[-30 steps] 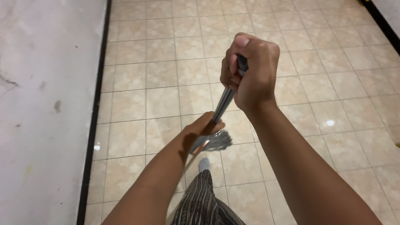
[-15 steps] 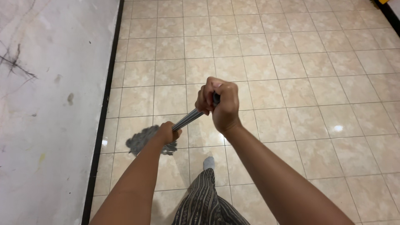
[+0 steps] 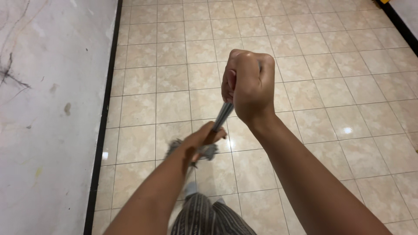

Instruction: The person is mopping a tiled floor using a mop, moving the mop head in several directions across the surface and along the base of the wall.

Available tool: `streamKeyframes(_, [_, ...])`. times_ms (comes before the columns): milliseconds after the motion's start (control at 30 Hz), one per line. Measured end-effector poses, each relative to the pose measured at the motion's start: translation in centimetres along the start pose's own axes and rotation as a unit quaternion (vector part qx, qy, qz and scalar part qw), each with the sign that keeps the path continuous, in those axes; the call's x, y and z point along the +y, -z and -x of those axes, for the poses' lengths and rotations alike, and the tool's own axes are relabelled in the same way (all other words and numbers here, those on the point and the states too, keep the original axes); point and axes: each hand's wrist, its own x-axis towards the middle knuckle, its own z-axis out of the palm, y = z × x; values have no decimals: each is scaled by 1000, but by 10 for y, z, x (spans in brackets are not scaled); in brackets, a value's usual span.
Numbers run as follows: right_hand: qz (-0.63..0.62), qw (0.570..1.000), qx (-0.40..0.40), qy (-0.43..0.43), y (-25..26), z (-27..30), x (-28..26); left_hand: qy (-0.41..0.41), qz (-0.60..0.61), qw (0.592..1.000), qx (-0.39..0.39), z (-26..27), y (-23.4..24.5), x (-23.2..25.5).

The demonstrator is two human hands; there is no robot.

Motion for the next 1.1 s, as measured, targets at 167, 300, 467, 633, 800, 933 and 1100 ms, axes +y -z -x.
streamKeyframes(167, [84,996,9,-17,-9,3,-5,-84,51,995,-4,-22,-33,46])
streamKeyframes(300, [83,996,7,-43,-18,2,-2,-118,60,991,-19,-25,-29,63])
streamKeyframes(467, [40,998,12,-49,-36,-11,7,-92,-4,995,-23,-13,-3,50])
streamKeyframes(633, [-12,999,8,-47,-70,-30,11,26,-16,999,-12,29,50,41])
streamKeyframes(800, [-93,994,-3,-50,-122,-48,28,56,-42,997,23,78,118,11])
streamKeyframes(933, [-131,990,-34,-33,-171,-55,55,63,-17,996,59,121,170,-52])
streamKeyframes(1100, [-230,965,-117,-52,-220,-41,103,57,-60,984,159,172,215,-162])
